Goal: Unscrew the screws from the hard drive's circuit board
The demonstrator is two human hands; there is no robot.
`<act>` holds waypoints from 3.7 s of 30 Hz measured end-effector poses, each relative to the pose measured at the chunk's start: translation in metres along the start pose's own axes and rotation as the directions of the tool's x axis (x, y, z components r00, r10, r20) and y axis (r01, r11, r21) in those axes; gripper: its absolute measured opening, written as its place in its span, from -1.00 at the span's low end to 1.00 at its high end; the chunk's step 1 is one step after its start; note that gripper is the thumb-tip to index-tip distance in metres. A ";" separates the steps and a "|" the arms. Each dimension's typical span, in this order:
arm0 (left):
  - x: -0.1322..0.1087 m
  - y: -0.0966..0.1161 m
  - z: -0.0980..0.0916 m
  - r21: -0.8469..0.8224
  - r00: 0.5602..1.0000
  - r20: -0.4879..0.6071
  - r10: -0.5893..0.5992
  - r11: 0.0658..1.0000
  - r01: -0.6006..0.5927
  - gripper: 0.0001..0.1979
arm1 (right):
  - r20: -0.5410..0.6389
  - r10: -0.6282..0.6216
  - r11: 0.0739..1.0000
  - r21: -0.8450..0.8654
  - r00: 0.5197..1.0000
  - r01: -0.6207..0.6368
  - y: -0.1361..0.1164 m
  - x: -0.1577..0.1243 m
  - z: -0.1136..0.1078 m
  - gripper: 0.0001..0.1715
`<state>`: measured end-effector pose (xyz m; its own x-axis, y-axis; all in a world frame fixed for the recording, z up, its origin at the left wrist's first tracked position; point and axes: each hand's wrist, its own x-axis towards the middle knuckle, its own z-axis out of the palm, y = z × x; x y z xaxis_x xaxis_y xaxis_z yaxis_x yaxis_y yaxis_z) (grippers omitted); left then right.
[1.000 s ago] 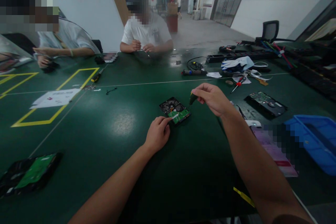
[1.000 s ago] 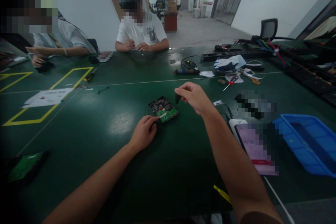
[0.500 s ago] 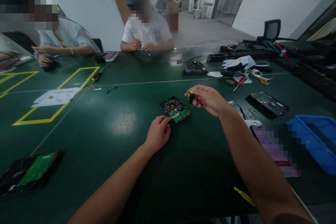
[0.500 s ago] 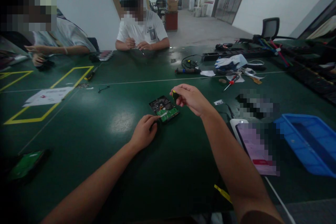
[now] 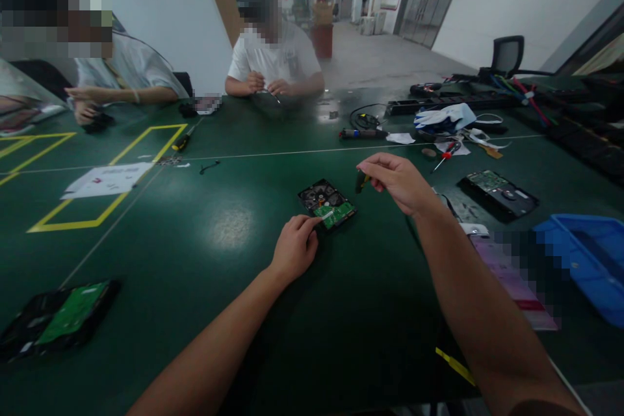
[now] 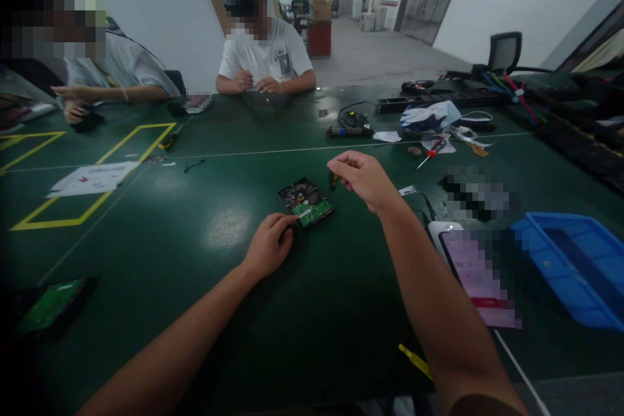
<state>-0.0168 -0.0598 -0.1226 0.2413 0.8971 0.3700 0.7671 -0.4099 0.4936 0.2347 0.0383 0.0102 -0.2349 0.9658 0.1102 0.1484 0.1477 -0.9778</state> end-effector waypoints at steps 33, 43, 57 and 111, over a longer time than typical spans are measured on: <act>0.000 0.001 -0.001 0.004 1.000 -0.009 0.004 1.000 -0.004 -0.58 | 0.086 0.113 0.983 0.135 0.990 -0.124 0.000 0.001 0.009 -0.79; -0.001 -0.001 0.001 0.015 1.000 -0.009 0.003 1.000 -0.003 -0.59 | -0.045 -0.147 0.972 -0.194 0.988 0.136 0.005 0.002 0.004 -0.69; -0.001 0.000 0.000 0.008 1.000 -0.009 0.005 1.000 -0.004 -0.58 | 0.018 -0.433 0.672 -0.659 0.901 0.336 -0.001 -0.006 0.002 -0.76; 0.000 0.002 -0.002 0.010 1.000 -0.009 0.008 1.000 -0.008 -0.60 | 0.058 -0.537 0.515 -0.768 0.842 0.381 0.002 -0.004 0.009 -0.91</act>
<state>-0.0163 -0.0612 -0.1205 0.2422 0.8924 0.3808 0.7709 -0.4153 0.4829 0.2273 0.0323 0.0060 -0.3329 0.7212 0.6075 0.7245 0.6080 -0.3248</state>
